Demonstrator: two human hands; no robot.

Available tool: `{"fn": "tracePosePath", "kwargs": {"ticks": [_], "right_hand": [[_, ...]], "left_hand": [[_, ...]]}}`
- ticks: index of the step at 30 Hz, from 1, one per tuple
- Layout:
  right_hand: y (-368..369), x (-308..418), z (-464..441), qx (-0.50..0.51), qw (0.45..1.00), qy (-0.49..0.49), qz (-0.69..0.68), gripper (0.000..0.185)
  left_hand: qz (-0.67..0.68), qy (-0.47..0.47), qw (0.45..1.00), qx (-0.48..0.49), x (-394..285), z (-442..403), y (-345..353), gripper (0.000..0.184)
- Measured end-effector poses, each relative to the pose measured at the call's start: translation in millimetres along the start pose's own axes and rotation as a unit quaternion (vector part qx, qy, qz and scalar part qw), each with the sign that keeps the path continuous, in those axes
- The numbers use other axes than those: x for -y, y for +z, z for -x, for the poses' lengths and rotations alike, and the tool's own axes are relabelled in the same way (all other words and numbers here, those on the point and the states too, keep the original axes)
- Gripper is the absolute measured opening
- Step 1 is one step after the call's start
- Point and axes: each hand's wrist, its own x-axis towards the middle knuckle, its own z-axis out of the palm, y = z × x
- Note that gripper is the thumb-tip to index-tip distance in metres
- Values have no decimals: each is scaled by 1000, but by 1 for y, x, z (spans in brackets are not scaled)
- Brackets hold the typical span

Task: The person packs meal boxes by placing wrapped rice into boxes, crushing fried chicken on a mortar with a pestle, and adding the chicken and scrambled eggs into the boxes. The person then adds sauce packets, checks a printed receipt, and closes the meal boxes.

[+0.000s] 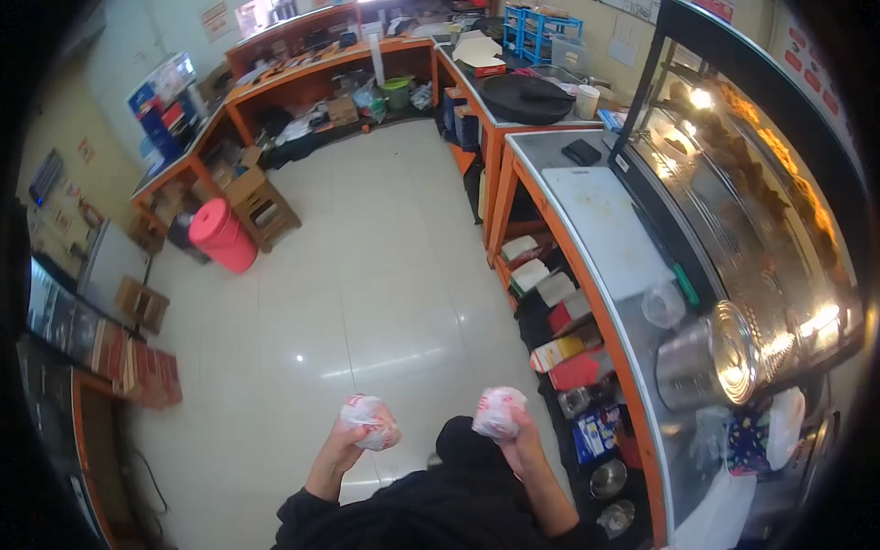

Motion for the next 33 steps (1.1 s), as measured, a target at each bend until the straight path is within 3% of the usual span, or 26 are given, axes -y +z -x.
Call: {"fn": "tracePosePath", "kwargs": {"ticks": [3, 4, 10, 16, 19, 21, 27, 29, 31, 33], "right_hand": [[8, 14, -96, -41, 998, -39, -17, 56], [15, 25, -129, -48, 997, -58, -16, 56], [46, 85, -367, -64, 987, -123, -87, 54], [174, 208, -599, -58, 965, -253, 46, 50], [213, 257, -716, -43, 949, -302, 77, 54], [243, 290, -780, -56, 945, -313, 77, 52], [263, 387, -938, -182, 890, -388, 157, 57], [265, 424, -985, -215, 873, -396, 187, 57], [245, 459, -1046, -223, 838, -434, 244, 61], [224, 492, -1111, -212, 773, -491, 341, 60]], "left_hand": [[-20, -32, 999, 5, -36, -123, -29, 55], [-21, -36, 999, -32, -43, -163, -35, 50], [-5, -37, 993, -110, -125, -356, -72, 47], [-83, 94, 968, -216, -244, -499, -150, 47], [-31, 132, 939, -316, -286, -592, -209, 50], [-50, 150, 933, -324, -323, -656, -234, 51], [-207, 210, 938, -182, -475, -910, -225, 54], [-254, 239, 926, -145, -520, -1006, -186, 56], [-319, 361, 870, -103, -544, -1109, -151, 58], [-304, 366, 880, -20, -562, -1195, -102, 61]]}}
